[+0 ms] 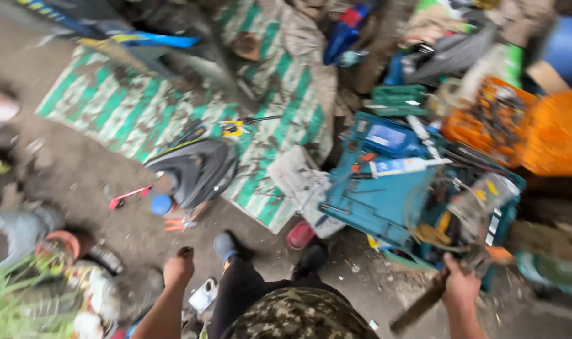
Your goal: Searching for tools in a toolbox and using a hammer and punch to repair a motorcycle's front panel
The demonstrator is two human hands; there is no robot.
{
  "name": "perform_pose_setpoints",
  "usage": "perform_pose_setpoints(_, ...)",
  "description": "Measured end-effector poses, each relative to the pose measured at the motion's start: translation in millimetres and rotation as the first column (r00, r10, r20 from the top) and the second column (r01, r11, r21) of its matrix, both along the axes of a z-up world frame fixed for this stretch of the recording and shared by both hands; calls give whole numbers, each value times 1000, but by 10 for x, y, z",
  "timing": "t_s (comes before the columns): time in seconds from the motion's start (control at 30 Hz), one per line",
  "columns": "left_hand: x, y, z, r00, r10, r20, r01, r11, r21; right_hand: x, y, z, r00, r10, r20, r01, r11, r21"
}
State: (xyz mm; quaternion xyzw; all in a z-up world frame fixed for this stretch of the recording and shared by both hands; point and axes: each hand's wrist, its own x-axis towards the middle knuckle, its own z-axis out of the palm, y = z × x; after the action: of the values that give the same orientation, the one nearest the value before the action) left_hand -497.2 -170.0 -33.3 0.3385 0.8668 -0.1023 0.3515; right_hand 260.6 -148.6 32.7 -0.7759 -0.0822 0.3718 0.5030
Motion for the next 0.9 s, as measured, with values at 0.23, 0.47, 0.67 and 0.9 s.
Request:
perform_pose_setpoints(0.23,-810,-1424,-154,965,261,34,-263,959,109,-1667,-44,-559,888,459,22,-397,791,-466)
perform_pose_setpoints(0.47,-1836,-1937,-519,979,83,187,-95,994,56,-2552,297,-1578,-770,616,167,-305,-126,-944)
perform_pose_setpoints(0.67,-3527,-1352,-435,995,-62,76,66,997,-49,-4431,801,-246,311,947,-77,-518,101,-849)
perform_pose_setpoints(0.9,-4044,50,-173,912,301,277,-379,877,297,-4806,744,-283,576,817,-35,-564,366,-741)
